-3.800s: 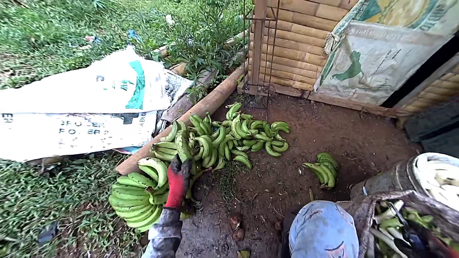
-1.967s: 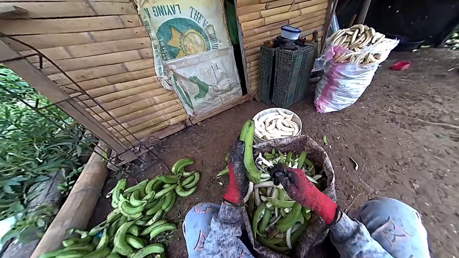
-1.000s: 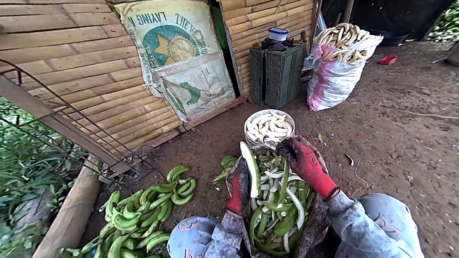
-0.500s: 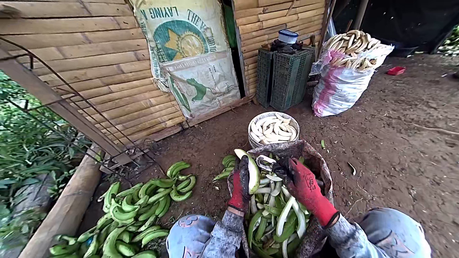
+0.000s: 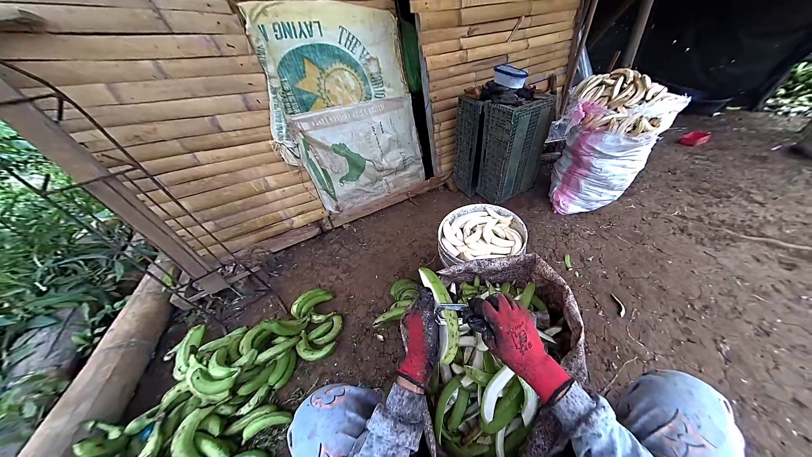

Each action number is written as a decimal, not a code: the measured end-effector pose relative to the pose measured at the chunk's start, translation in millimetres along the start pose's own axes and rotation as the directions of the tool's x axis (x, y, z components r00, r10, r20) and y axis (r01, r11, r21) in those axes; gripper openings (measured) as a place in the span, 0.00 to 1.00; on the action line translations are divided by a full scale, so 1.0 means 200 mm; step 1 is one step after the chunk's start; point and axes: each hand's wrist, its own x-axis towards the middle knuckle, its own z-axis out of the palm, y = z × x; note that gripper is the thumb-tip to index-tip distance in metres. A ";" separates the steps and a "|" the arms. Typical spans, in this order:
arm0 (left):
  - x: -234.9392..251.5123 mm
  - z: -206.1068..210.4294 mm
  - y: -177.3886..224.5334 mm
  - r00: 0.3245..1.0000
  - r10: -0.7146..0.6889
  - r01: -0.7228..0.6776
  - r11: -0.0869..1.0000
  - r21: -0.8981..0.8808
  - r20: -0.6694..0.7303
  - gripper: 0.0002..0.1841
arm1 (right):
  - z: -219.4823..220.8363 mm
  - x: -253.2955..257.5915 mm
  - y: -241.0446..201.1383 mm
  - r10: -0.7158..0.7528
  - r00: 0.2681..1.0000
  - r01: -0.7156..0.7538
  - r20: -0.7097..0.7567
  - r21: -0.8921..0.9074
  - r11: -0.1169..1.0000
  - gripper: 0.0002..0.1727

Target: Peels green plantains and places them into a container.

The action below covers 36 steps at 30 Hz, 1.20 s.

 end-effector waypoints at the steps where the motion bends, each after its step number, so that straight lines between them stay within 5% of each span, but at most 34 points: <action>1: -0.04 0.01 0.04 1.000 0.006 -0.008 0.997 0.083 0.030 0.21 | 0.00 0.02 0.01 0.038 0.999 -0.039 0.021 0.017 0.999 0.24; 5: -0.24 0.05 0.19 0.934 -0.074 -0.120 0.856 0.503 0.349 0.25 | -0.08 0.18 0.14 0.439 0.853 -0.464 0.281 0.024 0.886 0.24; 7: -0.22 0.07 0.15 0.957 -0.087 -0.027 0.922 0.386 0.277 0.23 | -0.10 0.19 0.22 0.477 0.838 -0.508 0.266 0.060 0.859 0.24; 9: -0.11 0.07 0.08 0.967 -0.176 0.194 0.977 -0.085 0.184 0.22 | -0.08 0.12 0.22 0.322 0.935 -0.347 0.145 0.202 0.916 0.22; 12: 0.01 -0.02 0.03 0.947 -0.152 0.299 0.737 -0.606 0.282 0.27 | -0.03 -0.02 0.17 -0.087 0.996 0.093 -0.035 0.305 0.948 0.21; 15: 0.05 -0.06 0.00 0.851 -0.106 0.516 0.349 -0.783 0.514 0.37 | -0.02 -0.07 0.14 -0.340 0.936 0.351 -0.089 0.218 0.911 0.20; 17: 0.04 -0.05 -0.01 0.820 -0.086 0.565 0.273 -0.779 0.565 0.38 | -0.02 -0.07 0.16 -0.408 0.908 0.419 -0.098 0.150 0.896 0.19; 19: 0.03 -0.03 0.00 0.848 -0.121 0.524 0.344 -0.779 0.516 0.34 | -0.03 -0.06 0.17 -0.437 0.891 0.446 -0.121 0.050 0.894 0.19; 21: 0.01 0.01 0.01 0.935 -0.131 0.338 0.617 -0.711 0.331 0.26 | -0.03 -0.05 0.13 -0.397 0.909 0.400 -0.123 -0.002 0.916 0.18; 23: -0.04 0.04 0.01 0.988 -0.021 0.089 0.883 -0.461 0.150 0.19 | -0.01 -0.03 0.08 -0.234 0.970 0.238 -0.072 0.063 0.969 0.20; 27: -0.10 0.10 0.03 0.959 -0.115 0.214 0.893 -0.395 0.259 0.25 | 0.03 0.07 0.10 0.243 0.960 -0.267 0.141 0.186 0.946 0.26; 30: -0.12 0.06 -0.01 0.987 -0.040 0.044 0.999 -0.024 0.156 0.22 | 0.01 0.15 0.23 0.501 0.839 -0.531 0.214 0.117 0.839 0.25; 33: -0.01 0.07 -0.03 0.989 -0.060 0.057 0.998 -0.028 -0.133 0.23 | -0.02 0.14 0.25 0.451 0.884 -0.468 0.124 0.231 0.853 0.28; 36: 0.03 0.10 -0.02 0.980 -0.128 0.055 0.908 -0.415 -0.150 0.25 | 0.00 0.07 0.10 0.227 0.968 -0.248 0.102 0.461 0.852 0.36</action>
